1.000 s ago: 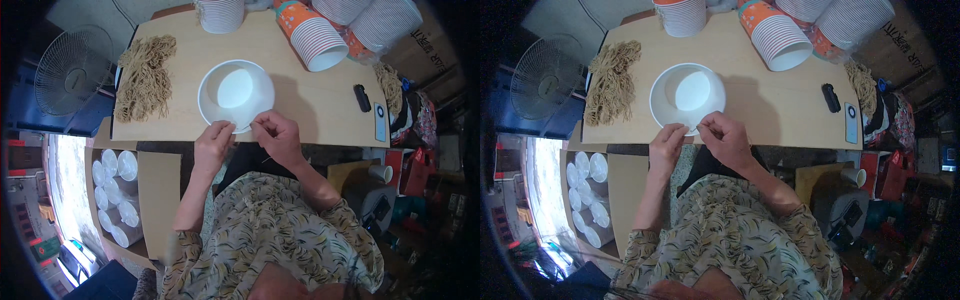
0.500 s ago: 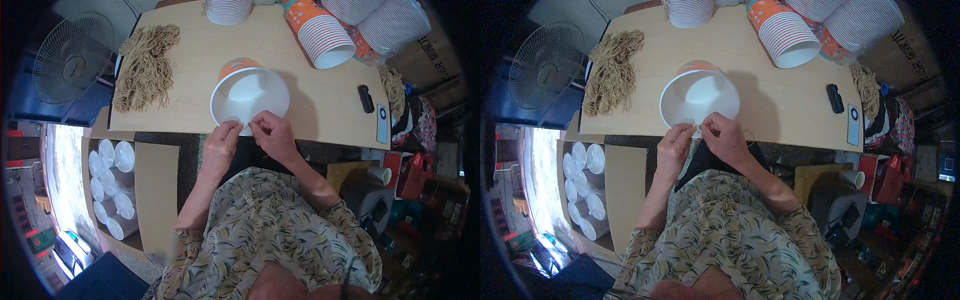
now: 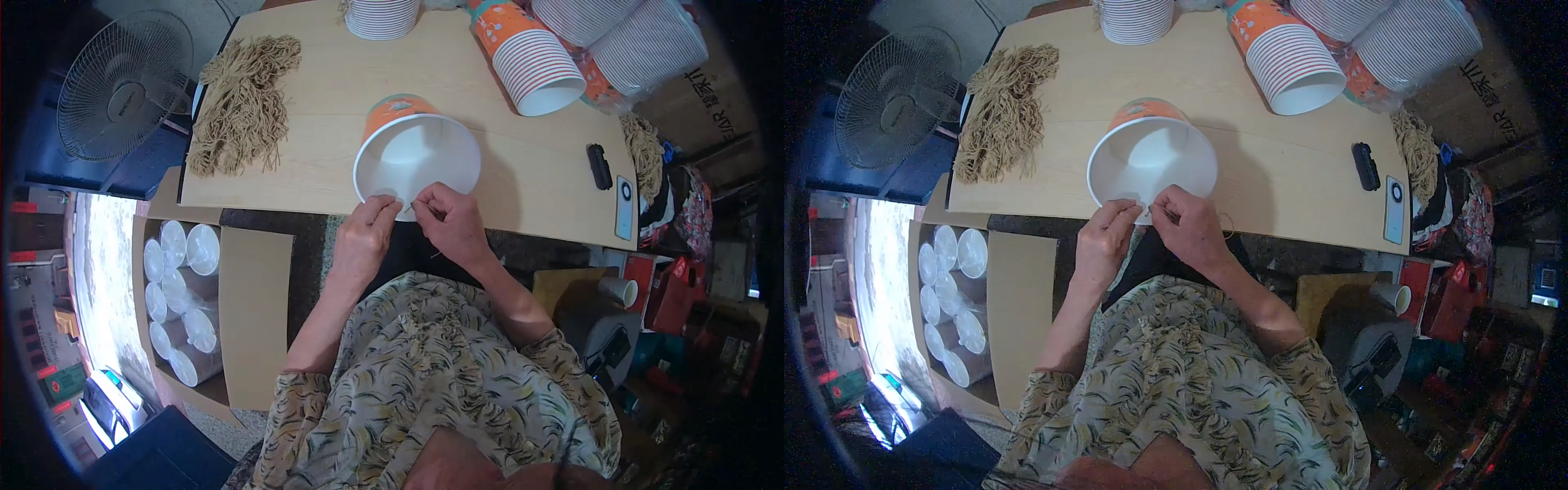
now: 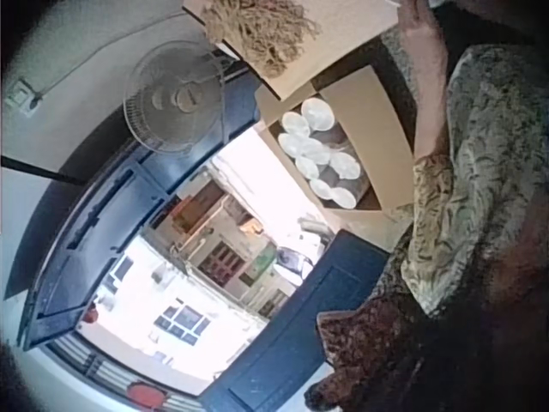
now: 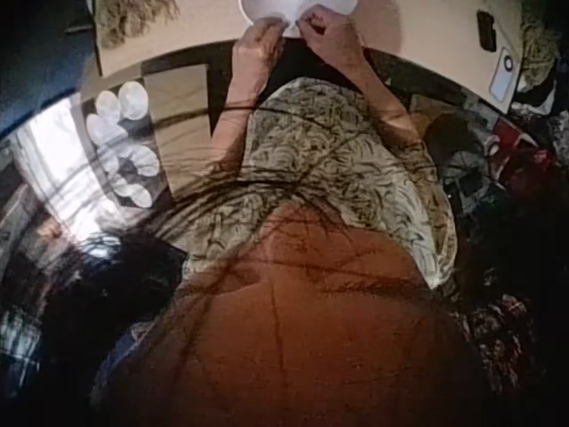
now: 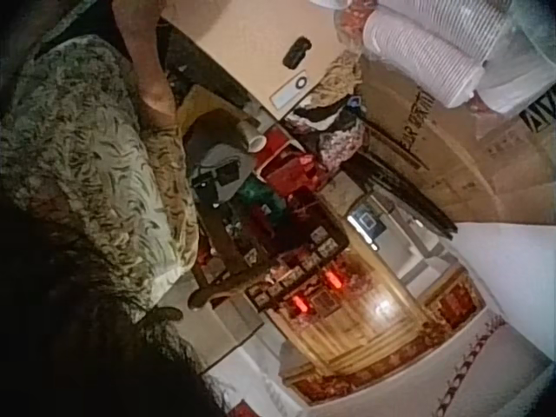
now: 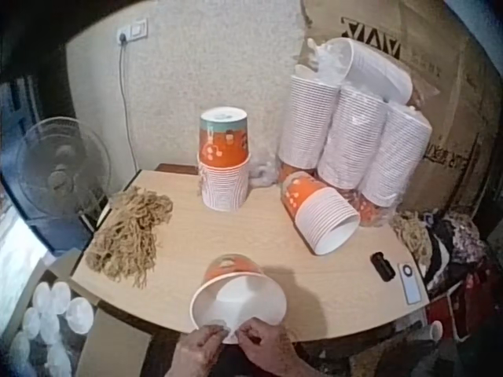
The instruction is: Attaching string handles to printed paper buckets.
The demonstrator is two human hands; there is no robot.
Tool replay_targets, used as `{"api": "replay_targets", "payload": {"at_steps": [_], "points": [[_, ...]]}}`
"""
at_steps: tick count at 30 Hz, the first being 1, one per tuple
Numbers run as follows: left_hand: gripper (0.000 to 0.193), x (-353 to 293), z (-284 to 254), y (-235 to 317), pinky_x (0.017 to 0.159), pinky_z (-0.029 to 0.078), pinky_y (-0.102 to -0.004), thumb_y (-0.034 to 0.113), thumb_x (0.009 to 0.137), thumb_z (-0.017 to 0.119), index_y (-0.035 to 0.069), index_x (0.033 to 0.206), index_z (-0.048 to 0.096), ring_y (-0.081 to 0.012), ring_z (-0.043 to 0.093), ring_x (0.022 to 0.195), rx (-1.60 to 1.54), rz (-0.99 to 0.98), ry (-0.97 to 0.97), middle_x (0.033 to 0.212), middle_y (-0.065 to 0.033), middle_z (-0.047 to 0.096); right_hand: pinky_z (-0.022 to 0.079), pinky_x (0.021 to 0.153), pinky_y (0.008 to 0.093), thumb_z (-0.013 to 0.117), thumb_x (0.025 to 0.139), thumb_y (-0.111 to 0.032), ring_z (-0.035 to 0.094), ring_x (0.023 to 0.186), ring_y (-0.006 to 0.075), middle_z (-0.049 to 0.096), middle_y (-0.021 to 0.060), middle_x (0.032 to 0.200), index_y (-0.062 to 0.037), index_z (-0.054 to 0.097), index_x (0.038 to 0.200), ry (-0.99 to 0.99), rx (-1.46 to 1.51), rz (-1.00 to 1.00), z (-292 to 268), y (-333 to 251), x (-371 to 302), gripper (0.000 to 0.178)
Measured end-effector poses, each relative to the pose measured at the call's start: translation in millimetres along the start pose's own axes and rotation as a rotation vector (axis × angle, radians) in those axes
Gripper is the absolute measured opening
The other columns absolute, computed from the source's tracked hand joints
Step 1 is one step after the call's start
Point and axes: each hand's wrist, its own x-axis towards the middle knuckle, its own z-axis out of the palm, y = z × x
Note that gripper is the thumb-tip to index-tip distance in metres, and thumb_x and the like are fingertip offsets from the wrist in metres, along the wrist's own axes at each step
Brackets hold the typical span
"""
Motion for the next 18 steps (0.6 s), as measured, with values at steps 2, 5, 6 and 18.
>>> {"api": "replay_targets", "payload": {"at_steps": [2, 5, 6, 18], "points": [[0.032, 0.6, -0.3, 0.5, 0.076, 0.059, -0.0364, -0.007, 0.076, 0.069, 0.005, 0.105, 0.071, -0.0279, 0.070, 0.092, -0.003, 0.000, 0.001, 0.105, -0.0096, 0.069, 0.043, 0.050, 0.0215, 0.064, 0.093, -0.003, 0.056, 0.058, 0.0028, 0.062, -0.0002, 0.066, 0.0014, 0.061, 0.087, -0.011, -0.078, 0.005, -0.7, 2.3, 0.8, 0.008], [0.031, 2.6, -1.7, 1.5, 0.076, 0.059, -0.0367, -0.007, 0.075, 0.069, 0.005, 0.104, 0.071, -0.0283, 0.070, 0.092, -0.017, -0.001, -0.013, 0.105, -0.0096, 0.069, 0.048, 0.053, 0.0270, 0.067, 0.091, -0.005, 0.062, 0.057, 0.0099, 0.067, 0.0068, 0.067, 0.0018, 0.064, 0.088, 0.008, -0.198, -0.052, -0.7, -1.7, 2.2, 0.008], [0.031, 3.9, -2.6, 2.5, 0.077, 0.059, -0.0369, -0.007, 0.075, 0.069, 0.005, 0.103, 0.071, -0.0285, 0.070, 0.092, -0.031, 0.000, -0.029, 0.105, -0.0098, 0.069, 0.048, 0.053, 0.0270, 0.067, 0.091, -0.005, 0.062, 0.057, 0.0099, 0.067, 0.0068, 0.067, 0.0018, 0.064, 0.088, 0.008, -0.198, -0.054, -1.8, -3.3, 2.9, 0.008], [0.024, 40.1, -23.9, 16.2, 0.064, 0.058, -0.0408, 0.004, 0.082, 0.063, 0.017, 0.100, 0.073, -0.0253, 0.069, 0.077, 0.082, -0.007, -0.276, 0.100, -0.0003, 0.066, 0.054, 0.066, 0.0390, 0.063, 0.091, -0.011, 0.071, 0.073, 0.0322, 0.070, 0.0195, 0.079, -0.0021, 0.069, 0.098, -0.226, -0.560, -0.189, -38.1, -28.5, 24.5, 0.013]]}}
